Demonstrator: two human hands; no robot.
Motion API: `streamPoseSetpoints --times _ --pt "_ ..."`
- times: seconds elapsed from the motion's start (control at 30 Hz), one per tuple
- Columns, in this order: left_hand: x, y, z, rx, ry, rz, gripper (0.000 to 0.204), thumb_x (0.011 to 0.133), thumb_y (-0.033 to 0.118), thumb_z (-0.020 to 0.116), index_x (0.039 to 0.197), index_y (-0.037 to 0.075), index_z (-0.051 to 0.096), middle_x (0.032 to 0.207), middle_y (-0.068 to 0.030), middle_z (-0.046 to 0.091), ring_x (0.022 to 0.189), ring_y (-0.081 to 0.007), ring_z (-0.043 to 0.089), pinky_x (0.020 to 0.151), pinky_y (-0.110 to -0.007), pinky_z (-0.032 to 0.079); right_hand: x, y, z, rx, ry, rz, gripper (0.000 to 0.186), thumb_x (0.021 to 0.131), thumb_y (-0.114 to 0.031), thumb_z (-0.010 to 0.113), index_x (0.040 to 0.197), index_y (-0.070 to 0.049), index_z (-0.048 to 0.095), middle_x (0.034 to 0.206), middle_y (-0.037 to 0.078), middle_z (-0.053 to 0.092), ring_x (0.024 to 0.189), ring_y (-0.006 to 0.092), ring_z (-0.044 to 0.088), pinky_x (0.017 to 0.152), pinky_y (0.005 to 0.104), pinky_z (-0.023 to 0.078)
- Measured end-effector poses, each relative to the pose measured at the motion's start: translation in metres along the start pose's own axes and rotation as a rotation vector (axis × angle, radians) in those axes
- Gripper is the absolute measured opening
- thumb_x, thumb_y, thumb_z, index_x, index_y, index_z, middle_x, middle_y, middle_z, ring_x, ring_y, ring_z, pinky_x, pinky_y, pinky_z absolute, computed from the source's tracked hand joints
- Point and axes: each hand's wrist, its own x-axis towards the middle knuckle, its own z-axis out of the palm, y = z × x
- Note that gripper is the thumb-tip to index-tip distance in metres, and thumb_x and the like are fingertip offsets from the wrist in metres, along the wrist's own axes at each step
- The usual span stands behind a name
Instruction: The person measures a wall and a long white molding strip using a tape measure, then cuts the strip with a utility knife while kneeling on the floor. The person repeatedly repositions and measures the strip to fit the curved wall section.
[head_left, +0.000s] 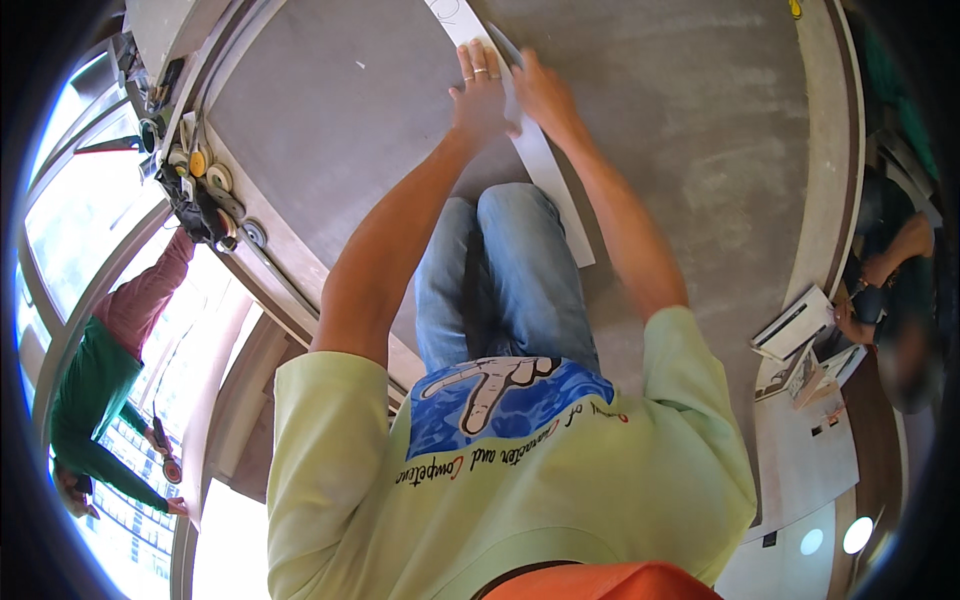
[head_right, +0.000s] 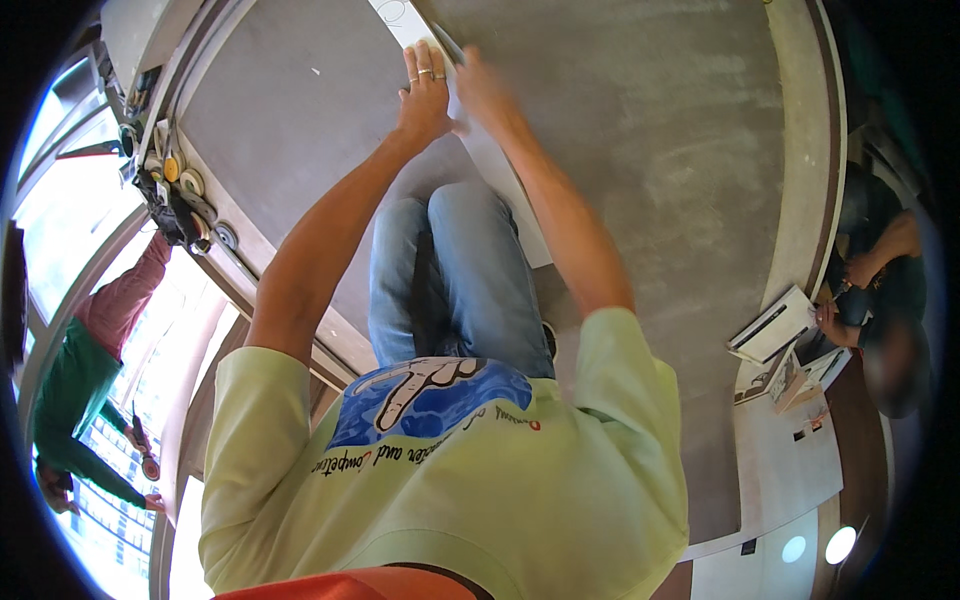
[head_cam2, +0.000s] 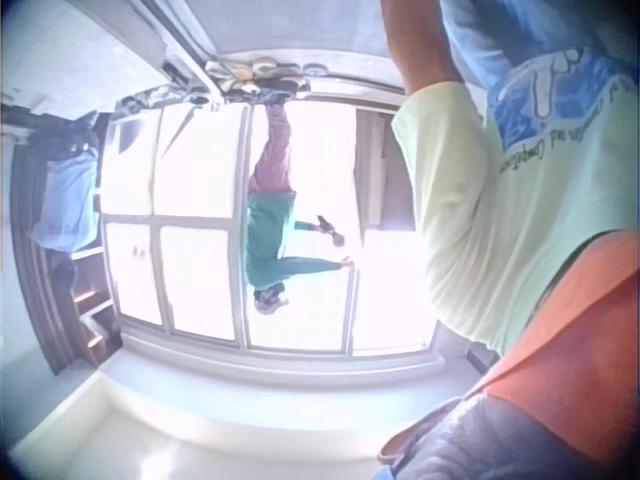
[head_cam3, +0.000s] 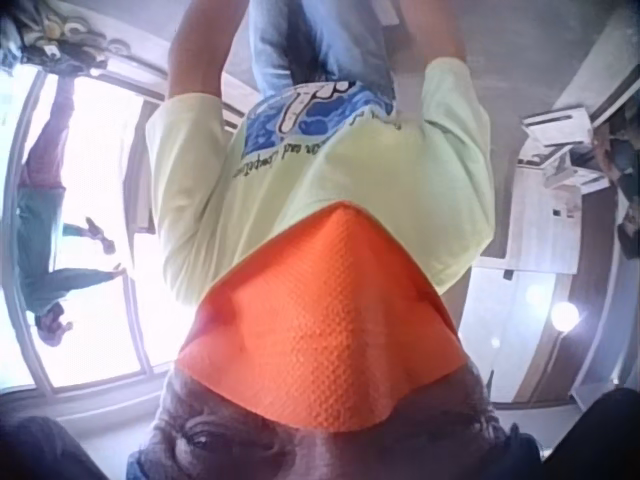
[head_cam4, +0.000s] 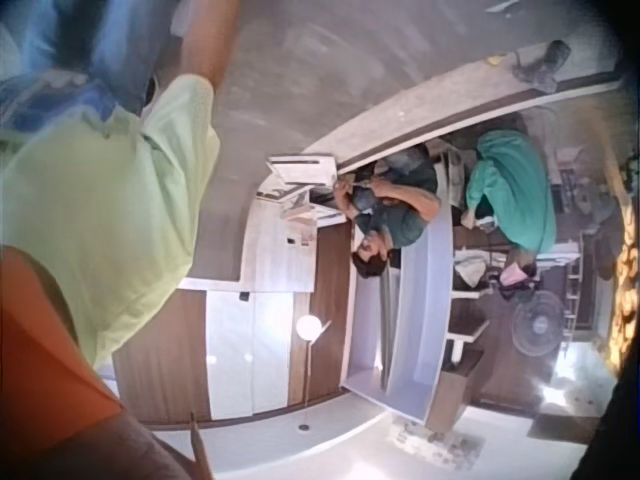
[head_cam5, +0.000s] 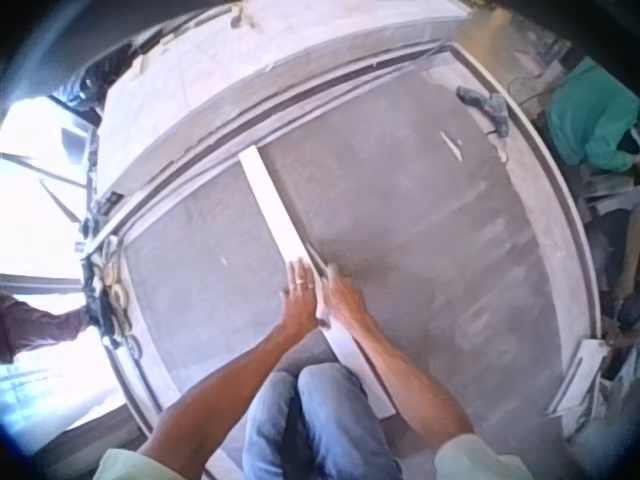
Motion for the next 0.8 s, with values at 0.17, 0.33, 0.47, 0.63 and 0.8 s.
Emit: streamPoseSetpoints --times 0.17,0.33,0.47,0.63,0.8 --pt "-0.003 0.007 0.001 0.049 -0.006 0.011 0.145 0.049 0.043 0.097 0.152 -0.012 0.01 0.161 -0.0324 -0.002 0.149 -0.0519 -0.002 0.094 -0.067 0.051 0.033 -0.024 -0.008 -0.008 -0.045 -0.041 0.025 0.099 -0.024 0.049 0.114 -0.004 0.047 0.089 0.031 0.066 0.086 0.0511 0.064 0.073 0.06 0.048" --pt "-0.001 -0.003 0.005 -0.006 -0.002 -0.019 0.145 0.048 0.04 0.097 0.153 -0.011 0.012 0.162 -0.0311 -0.003 0.149 -0.0507 -0.004 0.097 -0.069 0.047 -0.148 0.065 -0.002 -0.175 -0.21 0.202 0.039 0.1 -0.026 0.051 0.132 -0.005 0.044 0.09 0.026 0.069 0.083 0.0471 0.066 0.071 0.0574 0.05" --pt "-0.001 0.0 0.0 -0.017 -0.017 -0.038 0.144 0.048 0.037 0.098 0.153 -0.01 0.011 0.163 -0.029 -0.006 0.15 -0.0481 -0.004 0.098 -0.07 0.045 -0.225 0.087 -0.023 -0.195 -0.26 0.233 0.036 0.101 -0.028 0.052 0.127 -0.005 0.045 0.085 0.027 0.067 0.079 0.0481 0.064 0.066 0.0564 0.049" --pt "-0.004 0.0 0.003 -0.048 -0.002 -0.029 0.143 0.049 0.037 0.098 0.154 -0.008 0.011 0.163 -0.0272 -0.004 0.151 -0.0467 -0.005 0.099 -0.071 0.044 -0.105 0.043 -0.007 -0.01 0.009 -0.011 0.029 0.102 -0.032 0.05 0.115 -0.006 0.047 0.08 0.03 0.064 0.076 0.0509 0.062 0.063 0.0577 0.046" --pt "0.002 -0.003 0.005 0.015 0.009 0.008 0.143 0.048 0.041 0.097 0.153 -0.01 0.015 0.162 -0.0294 0.001 0.15 -0.05 -0.001 0.095 -0.069 0.048 0.071 -0.031 0.003 -0.05 0.027 -0.1 0.033 0.1 -0.034 0.048 0.116 -0.004 0.048 0.091 0.031 0.067 0.087 0.0506 0.064 0.072 0.0593 0.049"
